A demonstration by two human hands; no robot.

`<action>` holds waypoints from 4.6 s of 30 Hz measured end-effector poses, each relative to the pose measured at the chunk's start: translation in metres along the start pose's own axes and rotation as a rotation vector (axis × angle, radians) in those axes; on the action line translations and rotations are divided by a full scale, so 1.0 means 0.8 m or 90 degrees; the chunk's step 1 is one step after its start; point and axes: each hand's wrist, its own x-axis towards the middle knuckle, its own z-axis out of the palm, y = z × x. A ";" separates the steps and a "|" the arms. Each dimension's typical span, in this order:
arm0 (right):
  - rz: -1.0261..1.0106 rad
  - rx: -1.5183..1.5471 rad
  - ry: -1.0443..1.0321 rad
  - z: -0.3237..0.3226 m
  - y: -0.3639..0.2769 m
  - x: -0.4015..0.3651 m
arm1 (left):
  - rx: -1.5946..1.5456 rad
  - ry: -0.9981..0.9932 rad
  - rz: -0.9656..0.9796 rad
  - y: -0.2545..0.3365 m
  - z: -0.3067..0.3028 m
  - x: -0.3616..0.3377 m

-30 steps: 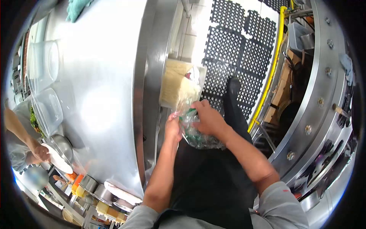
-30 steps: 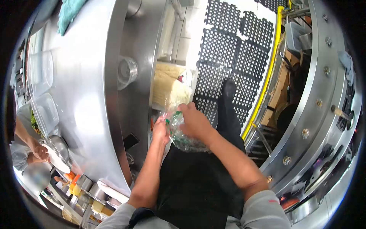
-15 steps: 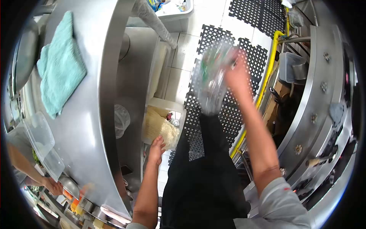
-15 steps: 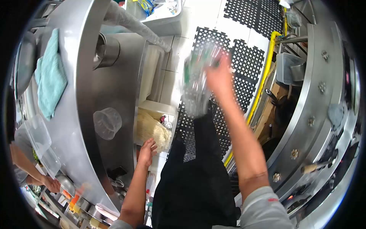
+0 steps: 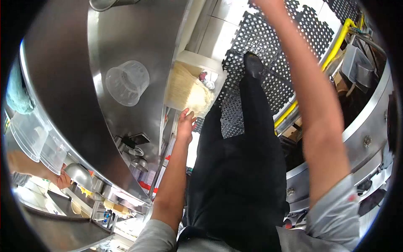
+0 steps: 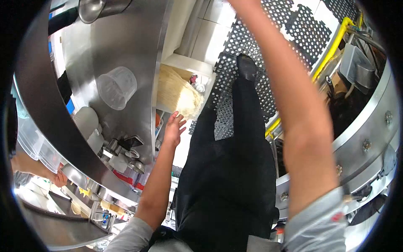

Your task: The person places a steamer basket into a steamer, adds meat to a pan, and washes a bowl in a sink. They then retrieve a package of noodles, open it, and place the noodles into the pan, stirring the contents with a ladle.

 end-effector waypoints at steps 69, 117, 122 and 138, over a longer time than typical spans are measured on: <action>0.362 0.461 -0.218 0.264 -0.100 -0.583 | 0.266 0.059 0.451 -0.014 -0.066 0.066; 0.369 0.259 -0.195 0.247 -0.052 -0.518 | -0.018 0.054 0.274 0.008 -0.070 0.117; 0.470 0.464 -0.221 0.130 -0.005 -0.552 | 0.031 0.173 0.262 0.001 -0.079 0.138; 0.636 0.735 -0.067 -0.017 0.066 -0.587 | 0.053 0.023 0.325 -0.031 -0.108 0.170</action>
